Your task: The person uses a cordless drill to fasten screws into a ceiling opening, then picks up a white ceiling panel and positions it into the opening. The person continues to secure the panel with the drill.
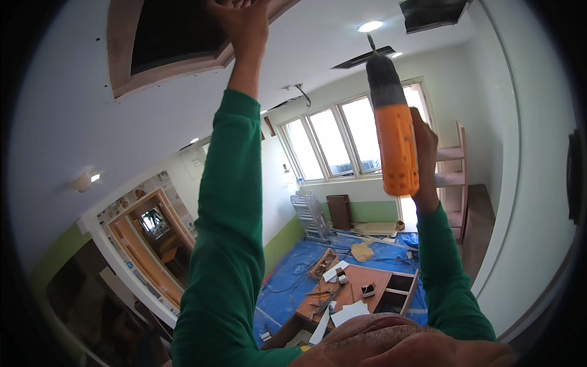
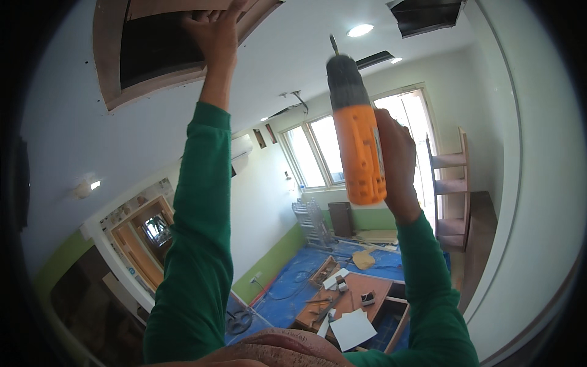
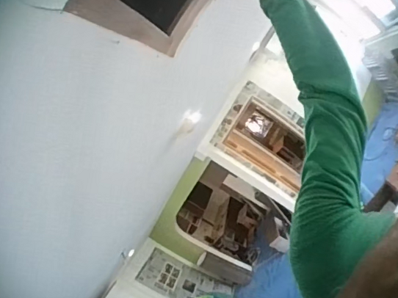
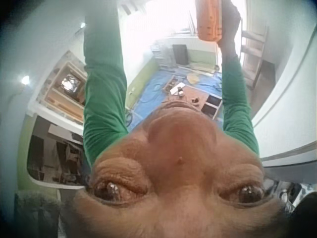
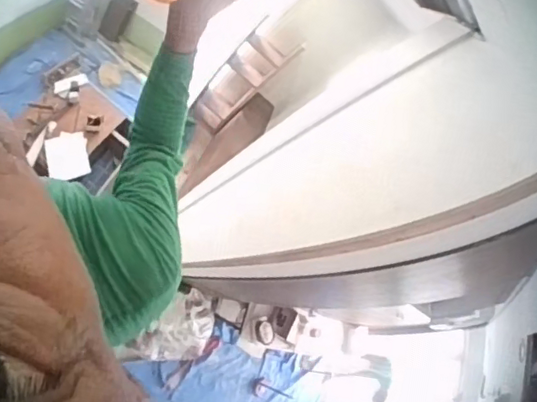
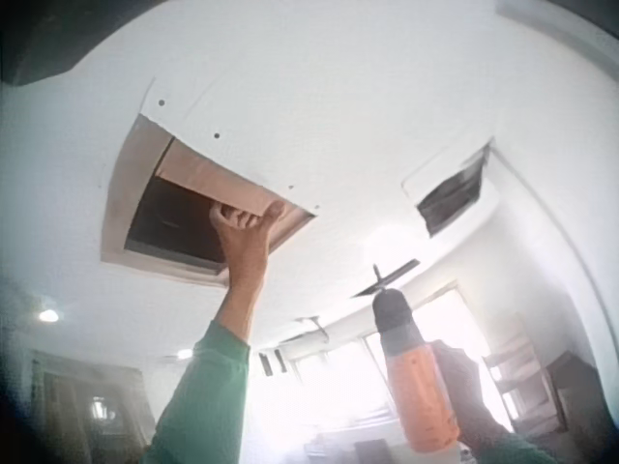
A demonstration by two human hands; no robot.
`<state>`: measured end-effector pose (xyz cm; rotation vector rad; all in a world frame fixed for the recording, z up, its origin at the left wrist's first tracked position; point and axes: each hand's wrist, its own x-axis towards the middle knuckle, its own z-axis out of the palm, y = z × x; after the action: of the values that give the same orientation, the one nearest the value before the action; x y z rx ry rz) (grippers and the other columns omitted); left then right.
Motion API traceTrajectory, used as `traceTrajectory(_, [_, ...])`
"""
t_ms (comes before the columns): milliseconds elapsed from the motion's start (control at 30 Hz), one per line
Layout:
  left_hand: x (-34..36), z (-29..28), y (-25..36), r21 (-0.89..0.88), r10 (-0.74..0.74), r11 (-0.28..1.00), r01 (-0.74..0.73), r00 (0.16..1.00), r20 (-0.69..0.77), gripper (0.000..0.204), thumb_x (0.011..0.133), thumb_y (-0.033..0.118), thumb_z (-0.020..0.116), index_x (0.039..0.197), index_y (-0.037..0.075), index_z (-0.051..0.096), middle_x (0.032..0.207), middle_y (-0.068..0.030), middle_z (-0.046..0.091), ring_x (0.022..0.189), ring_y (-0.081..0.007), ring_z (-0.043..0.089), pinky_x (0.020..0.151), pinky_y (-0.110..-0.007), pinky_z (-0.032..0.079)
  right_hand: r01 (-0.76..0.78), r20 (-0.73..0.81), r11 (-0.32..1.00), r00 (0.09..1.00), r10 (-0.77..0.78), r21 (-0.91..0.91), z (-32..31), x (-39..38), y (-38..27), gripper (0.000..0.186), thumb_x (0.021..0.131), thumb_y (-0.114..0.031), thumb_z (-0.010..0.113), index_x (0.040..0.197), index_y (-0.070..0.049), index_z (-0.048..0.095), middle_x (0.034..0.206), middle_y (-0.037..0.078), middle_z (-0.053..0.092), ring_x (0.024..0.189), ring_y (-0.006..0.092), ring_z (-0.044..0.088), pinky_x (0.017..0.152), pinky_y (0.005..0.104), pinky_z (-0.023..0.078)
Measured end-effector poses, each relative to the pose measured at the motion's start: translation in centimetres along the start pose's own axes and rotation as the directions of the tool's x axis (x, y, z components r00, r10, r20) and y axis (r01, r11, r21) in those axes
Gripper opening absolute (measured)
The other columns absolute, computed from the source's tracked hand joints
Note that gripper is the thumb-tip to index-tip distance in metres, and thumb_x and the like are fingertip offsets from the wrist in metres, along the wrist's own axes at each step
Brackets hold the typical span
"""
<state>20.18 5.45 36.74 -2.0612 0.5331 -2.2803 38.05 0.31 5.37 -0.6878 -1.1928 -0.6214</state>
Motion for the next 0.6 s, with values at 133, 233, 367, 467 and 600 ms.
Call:
traceTrajectory(133, [-1.3,1.9,-0.7,0.043,0.054,0.998,-0.053,0.999,-0.003,0.117,0.077,0.028,0.096,0.151,-0.01,0.015,0.146,-0.0273,0.039,0.137,-0.037,0.046,0.121,-0.048,0.038,-0.203,0.066,0.978,0.978,0.2,0.048,-2.9,-7.7,-0.6,0.031,0.084,-0.011,0.079,0.112,-0.006,0.065,0.096,0.007,0.068,0.084,0.0243,0.067,0.072,0.0371,0.054])
traceTrajectory(233, [0.4,3.5,-1.5,0.512,0.128,0.859,-0.029,0.979,-0.16,0.118,0.077,0.048,0.094,0.145,-0.016,0.021,0.14,-0.0292,0.039,0.133,-0.0389,0.045,0.117,-0.051,0.037,-0.44,0.08,0.892,0.898,0.434,0.099,-4.5,-15.3,1.4,0.024,0.087,-0.009,0.078,0.103,-0.006,0.06,0.086,0.007,0.063,0.076,0.0216,0.066,0.065,0.035,0.053])
traceTrajectory(367, [1.7,2.7,-3.2,0.565,0.28,0.81,-0.159,0.951,-0.133,0.12,0.076,0.062,0.089,0.139,-0.018,0.026,0.139,-0.0319,0.038,0.133,-0.0391,0.042,0.114,-0.053,0.035,-0.8,0.402,0.296,0.537,0.742,0.522,-4.0,-28.6,4.4,0.016,0.095,-0.012,0.073,0.102,-0.005,0.06,0.081,0.006,0.062,0.07,0.015,0.067,0.057,0.0298,0.052])
traceTrajectory(467, [1.7,1.1,-2.6,0.655,0.228,0.746,-0.122,0.97,-0.079,0.117,0.078,0.06,0.089,0.139,-0.018,0.026,0.14,-0.0322,0.037,0.132,-0.0387,0.043,0.114,-0.053,0.035,-0.826,0.468,0.469,0.563,0.681,0.312,-6.1,-30.5,1.7,0.018,0.094,-0.014,0.073,0.105,-0.005,0.062,0.083,0.01,0.065,0.074,0.0232,0.071,0.064,0.0343,0.055])
traceTrajectory(600, [0.3,2.5,-1.6,0.44,0.148,0.888,-0.131,0.989,-0.005,0.108,0.084,0.051,0.087,0.14,-0.018,0.025,0.137,-0.03,0.042,0.13,-0.0372,0.049,0.11,-0.05,0.042,-0.836,0.579,0.493,0.53,0.619,0.239,-6.7,-34.5,1.2,0.019,0.095,-0.014,0.072,0.107,-0.005,0.063,0.084,0.009,0.066,0.076,0.0234,0.07,0.065,0.0349,0.055])
